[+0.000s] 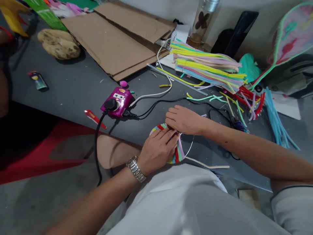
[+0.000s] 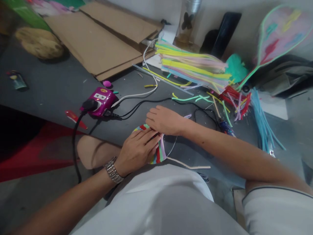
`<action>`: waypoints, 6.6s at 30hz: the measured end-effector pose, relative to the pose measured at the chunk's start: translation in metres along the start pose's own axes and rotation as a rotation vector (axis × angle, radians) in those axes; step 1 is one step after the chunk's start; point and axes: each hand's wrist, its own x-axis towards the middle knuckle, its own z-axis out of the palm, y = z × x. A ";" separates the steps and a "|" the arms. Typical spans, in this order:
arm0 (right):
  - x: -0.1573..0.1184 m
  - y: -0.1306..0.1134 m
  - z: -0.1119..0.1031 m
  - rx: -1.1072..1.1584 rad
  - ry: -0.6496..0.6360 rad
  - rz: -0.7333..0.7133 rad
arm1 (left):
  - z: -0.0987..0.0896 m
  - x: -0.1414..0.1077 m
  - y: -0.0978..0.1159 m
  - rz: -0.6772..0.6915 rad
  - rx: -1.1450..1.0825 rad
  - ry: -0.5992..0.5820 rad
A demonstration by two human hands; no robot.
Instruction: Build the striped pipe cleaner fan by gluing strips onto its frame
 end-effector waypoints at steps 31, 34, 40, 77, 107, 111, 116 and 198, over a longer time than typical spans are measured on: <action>-0.219 -0.111 -0.034 0.460 0.158 2.031 | 0.004 0.002 -0.006 0.062 0.015 0.104; -0.205 -0.107 -0.043 0.126 0.229 1.895 | 0.002 0.002 -0.004 0.052 0.030 0.085; -0.109 -0.062 -0.026 0.263 0.378 0.840 | 0.002 0.002 0.001 0.001 0.015 0.063; -0.182 -0.091 -0.037 0.273 0.454 1.529 | 0.001 -0.001 0.000 -0.034 -0.042 0.080; -0.126 -0.079 -0.047 1.036 0.527 1.190 | 0.005 -0.002 0.000 -0.022 -0.005 0.075; -0.099 -0.067 -0.034 0.762 0.315 0.855 | 0.004 -0.003 0.001 -0.024 -0.016 0.063; -0.094 -0.053 -0.029 0.445 0.152 0.609 | 0.004 -0.003 0.003 -0.032 -0.035 0.071; -0.150 -0.087 -0.029 1.051 0.614 1.075 | 0.004 -0.008 -0.007 0.010 -0.116 0.036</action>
